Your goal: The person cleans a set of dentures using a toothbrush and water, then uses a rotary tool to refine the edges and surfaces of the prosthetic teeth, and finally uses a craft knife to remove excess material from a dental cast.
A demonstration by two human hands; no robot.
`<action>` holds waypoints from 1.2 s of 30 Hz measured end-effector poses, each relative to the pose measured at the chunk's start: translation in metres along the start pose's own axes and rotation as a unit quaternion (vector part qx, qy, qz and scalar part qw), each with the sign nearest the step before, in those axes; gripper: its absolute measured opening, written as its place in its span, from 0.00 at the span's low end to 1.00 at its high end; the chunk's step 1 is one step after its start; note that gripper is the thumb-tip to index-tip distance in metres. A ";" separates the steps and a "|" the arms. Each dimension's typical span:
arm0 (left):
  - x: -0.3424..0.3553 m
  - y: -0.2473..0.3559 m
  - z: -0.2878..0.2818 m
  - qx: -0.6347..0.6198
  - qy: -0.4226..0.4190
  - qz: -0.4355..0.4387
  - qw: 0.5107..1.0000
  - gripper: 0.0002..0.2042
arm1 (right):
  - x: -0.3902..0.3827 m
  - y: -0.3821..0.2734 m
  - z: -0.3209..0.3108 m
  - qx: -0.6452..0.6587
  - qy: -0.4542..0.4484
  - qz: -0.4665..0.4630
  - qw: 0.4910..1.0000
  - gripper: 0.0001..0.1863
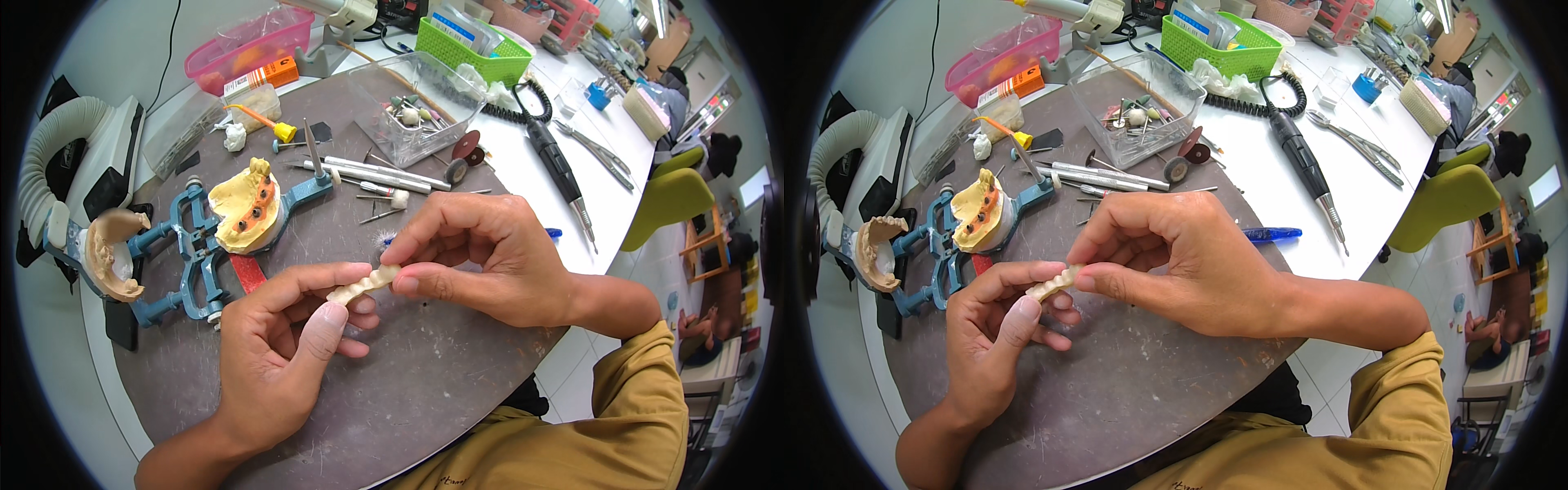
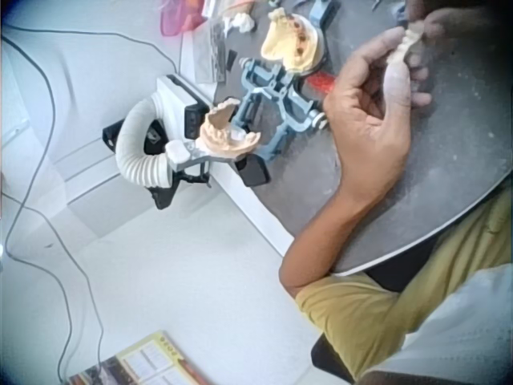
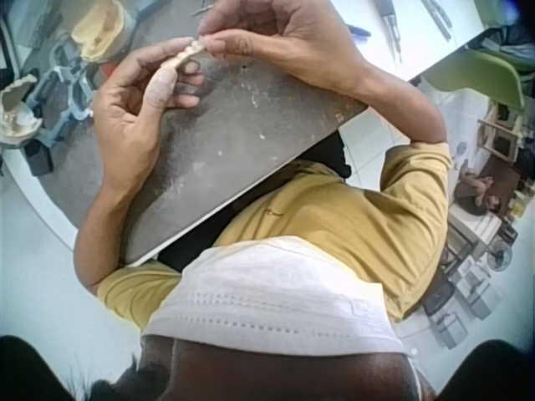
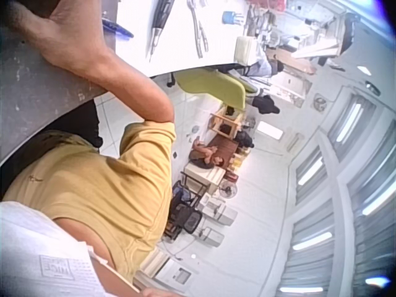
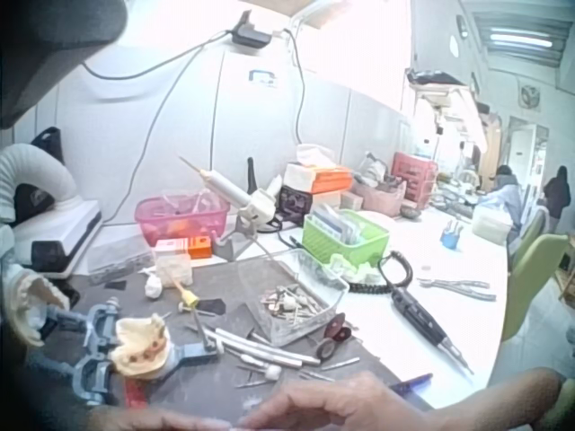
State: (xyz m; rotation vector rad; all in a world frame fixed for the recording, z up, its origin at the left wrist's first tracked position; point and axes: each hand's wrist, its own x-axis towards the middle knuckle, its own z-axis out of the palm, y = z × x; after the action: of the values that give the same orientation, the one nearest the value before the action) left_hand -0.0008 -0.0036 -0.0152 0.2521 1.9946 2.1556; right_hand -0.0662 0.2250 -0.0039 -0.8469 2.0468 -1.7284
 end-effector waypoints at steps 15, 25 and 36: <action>0.000 0.003 0.005 0.022 0.015 0.003 1.000 0.16 | 0.000 0.008 0.002 -0.089 0.003 -0.091 0.992 0.11; 0.000 0.000 0.003 0.012 0.015 0.005 1.000 0.14 | 0.001 0.009 0.003 -0.124 0.013 -0.125 0.984 0.11; -0.001 0.001 0.002 -0.001 0.020 0.005 1.000 0.15 | 0.001 0.006 0.004 -0.051 0.016 -0.061 0.997 0.08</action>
State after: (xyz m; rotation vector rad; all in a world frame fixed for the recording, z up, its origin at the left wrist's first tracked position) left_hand 0.0002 -0.0022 -0.0145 0.2213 2.0168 2.1863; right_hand -0.0663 0.2217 -0.0101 -1.0005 2.1610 -1.7213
